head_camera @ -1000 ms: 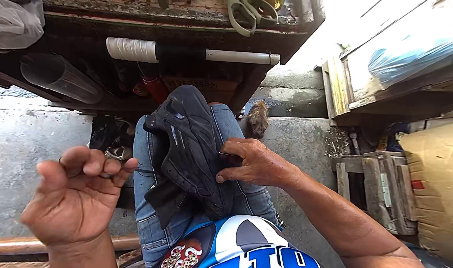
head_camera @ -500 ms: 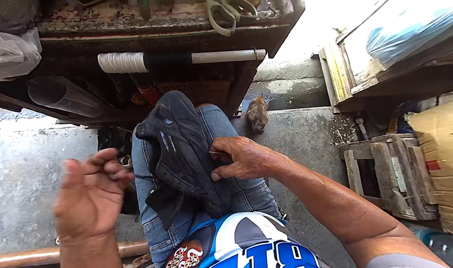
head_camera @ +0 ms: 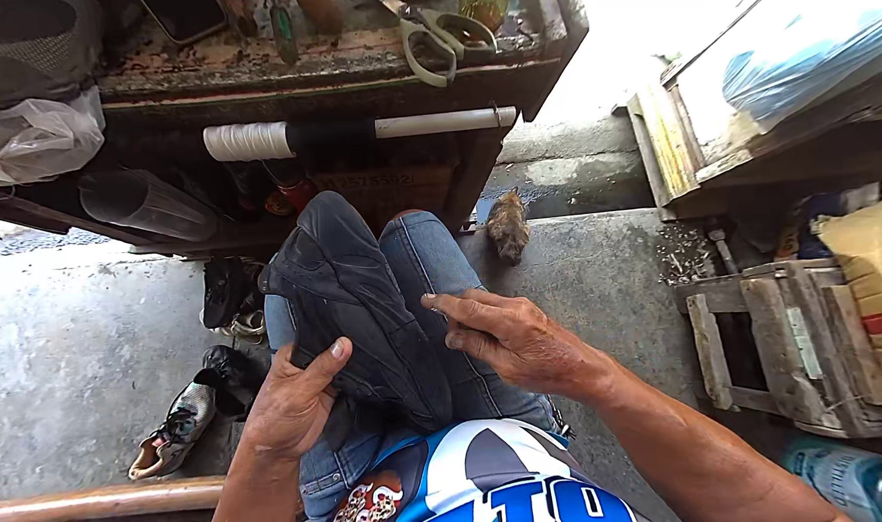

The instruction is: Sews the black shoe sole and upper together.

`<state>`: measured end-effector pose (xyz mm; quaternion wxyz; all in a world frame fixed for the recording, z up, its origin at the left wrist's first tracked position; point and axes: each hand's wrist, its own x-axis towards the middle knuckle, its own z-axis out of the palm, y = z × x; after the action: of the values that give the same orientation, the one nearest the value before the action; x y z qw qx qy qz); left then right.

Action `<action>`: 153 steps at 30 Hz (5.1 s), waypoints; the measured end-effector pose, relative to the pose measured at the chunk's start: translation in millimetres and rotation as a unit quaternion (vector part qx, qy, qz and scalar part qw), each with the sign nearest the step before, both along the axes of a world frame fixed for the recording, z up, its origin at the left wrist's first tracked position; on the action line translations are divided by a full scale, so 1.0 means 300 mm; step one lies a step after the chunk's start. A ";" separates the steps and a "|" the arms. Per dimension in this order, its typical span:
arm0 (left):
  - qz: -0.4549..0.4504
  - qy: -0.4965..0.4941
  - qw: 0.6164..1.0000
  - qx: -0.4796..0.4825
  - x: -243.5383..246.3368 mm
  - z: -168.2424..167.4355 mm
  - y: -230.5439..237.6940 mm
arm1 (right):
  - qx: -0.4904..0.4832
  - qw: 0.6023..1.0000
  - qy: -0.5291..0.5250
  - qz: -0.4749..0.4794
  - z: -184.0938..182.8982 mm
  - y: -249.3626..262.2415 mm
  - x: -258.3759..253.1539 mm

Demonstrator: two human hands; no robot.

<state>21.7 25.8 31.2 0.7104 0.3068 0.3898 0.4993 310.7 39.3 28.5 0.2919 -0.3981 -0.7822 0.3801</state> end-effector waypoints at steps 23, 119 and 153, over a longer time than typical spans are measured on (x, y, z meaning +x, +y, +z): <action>-0.048 0.018 0.999 -0.012 0.001 -0.006 0.021 | 0.066 0.995 -0.065 0.037 0.011 0.035 -0.069; -0.069 0.448 0.869 0.197 0.088 -0.017 0.029 | 0.093 0.971 -0.204 0.086 0.040 0.140 -0.083; -0.111 0.455 0.854 0.227 -0.017 -0.041 0.013 | -0.185 0.965 0.013 0.183 0.022 0.084 -0.010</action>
<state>16.7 29.6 18.9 0.4150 0.6937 0.5084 0.2968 307.7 64.6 35.0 0.1487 -0.2901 -0.7539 0.5704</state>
